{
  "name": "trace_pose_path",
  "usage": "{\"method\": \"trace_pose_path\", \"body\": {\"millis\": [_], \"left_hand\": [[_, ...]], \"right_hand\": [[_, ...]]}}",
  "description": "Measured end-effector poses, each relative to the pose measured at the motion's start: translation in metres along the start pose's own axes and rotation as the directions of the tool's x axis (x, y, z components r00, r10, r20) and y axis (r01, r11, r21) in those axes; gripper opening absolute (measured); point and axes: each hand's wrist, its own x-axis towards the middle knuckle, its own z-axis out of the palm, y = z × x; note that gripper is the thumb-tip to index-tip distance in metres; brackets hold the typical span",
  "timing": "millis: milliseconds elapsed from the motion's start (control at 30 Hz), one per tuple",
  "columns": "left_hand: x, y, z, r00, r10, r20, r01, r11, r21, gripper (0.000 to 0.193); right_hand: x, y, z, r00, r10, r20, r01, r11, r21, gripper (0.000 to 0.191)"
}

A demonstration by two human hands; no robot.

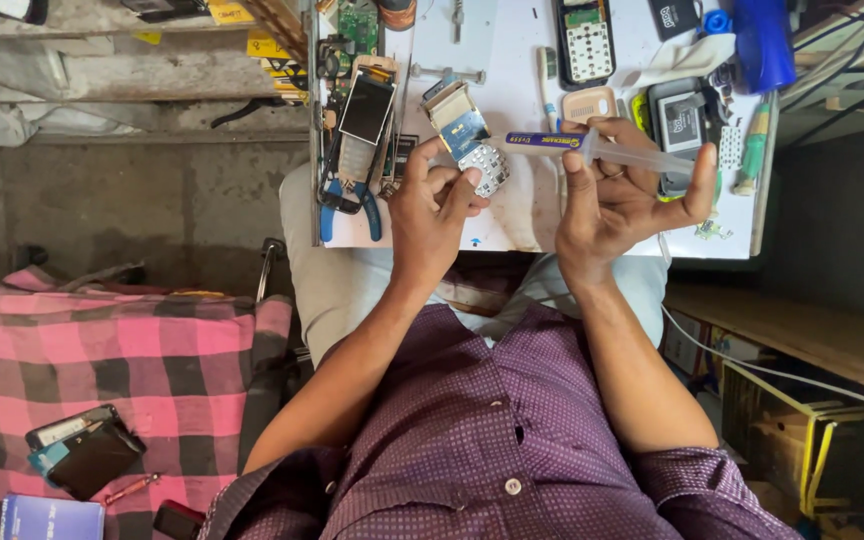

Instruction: The person sits at a repair workbench and cleans a disassembled mobile phone keypad board with a paper tissue, then applies paste from a syringe onto the board and solders the board with a soldering iron.

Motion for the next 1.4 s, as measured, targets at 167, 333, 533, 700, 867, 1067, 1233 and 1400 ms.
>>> {"method": "trace_pose_path", "body": {"millis": [167, 333, 533, 700, 867, 1067, 1233, 1400], "left_hand": [[0.0, -0.0019, -0.0004, 1.0, 0.017, 0.004, -0.017, 0.999, 0.027, 0.043], [0.0006, -0.0025, -0.0003, 1.0, 0.015, 0.006, -0.015, 1.0, 0.019, 0.043], [0.0004, -0.0004, -0.0005, 1.0, 0.007, 0.009, -0.008, 1.0, 0.028, 0.042], [0.0002, 0.0005, -0.0013, 1.0, 0.018, 0.013, -0.018, 0.999, 0.027, 0.042], [0.0002, -0.0009, -0.0012, 1.0, 0.021, 0.011, -0.021, 1.0, 0.023, 0.043], [-0.0004, -0.0013, -0.0016, 1.0, 0.015, 0.011, -0.015, 1.0, 0.017, 0.042], [-0.0005, -0.0007, -0.0013, 1.0, 0.017, 0.01, -0.017, 1.0, 0.005, 0.042], [-0.0005, 0.0, -0.0011, 1.0, 0.01, 0.006, -0.01, 1.0, 0.011, 0.042]], "right_hand": [[0.0019, -0.0006, -0.0009, 1.0, -0.014, 0.012, 0.014, 0.999, -0.04, 0.091], [0.0027, -0.002, -0.0003, 1.0, -0.005, 0.007, 0.006, 1.0, -0.026, 0.089], [0.002, -0.0018, -0.0002, 1.0, 0.009, -0.006, -0.009, 1.0, 0.002, 0.09], [0.0022, -0.001, -0.0001, 1.0, 0.01, -0.014, -0.01, 1.0, 0.003, 0.09], [0.0019, -0.0016, -0.0005, 1.0, 0.023, -0.02, -0.023, 1.0, 0.01, 0.09], [0.0018, -0.0003, -0.0008, 0.999, 0.025, -0.028, -0.024, 0.999, 0.033, 0.091], [0.0019, 0.0011, -0.001, 0.999, 0.023, -0.034, -0.022, 0.999, 0.034, 0.091], [0.0009, -0.0002, -0.0009, 0.999, 0.023, -0.023, -0.022, 1.0, 0.008, 0.092]]}}
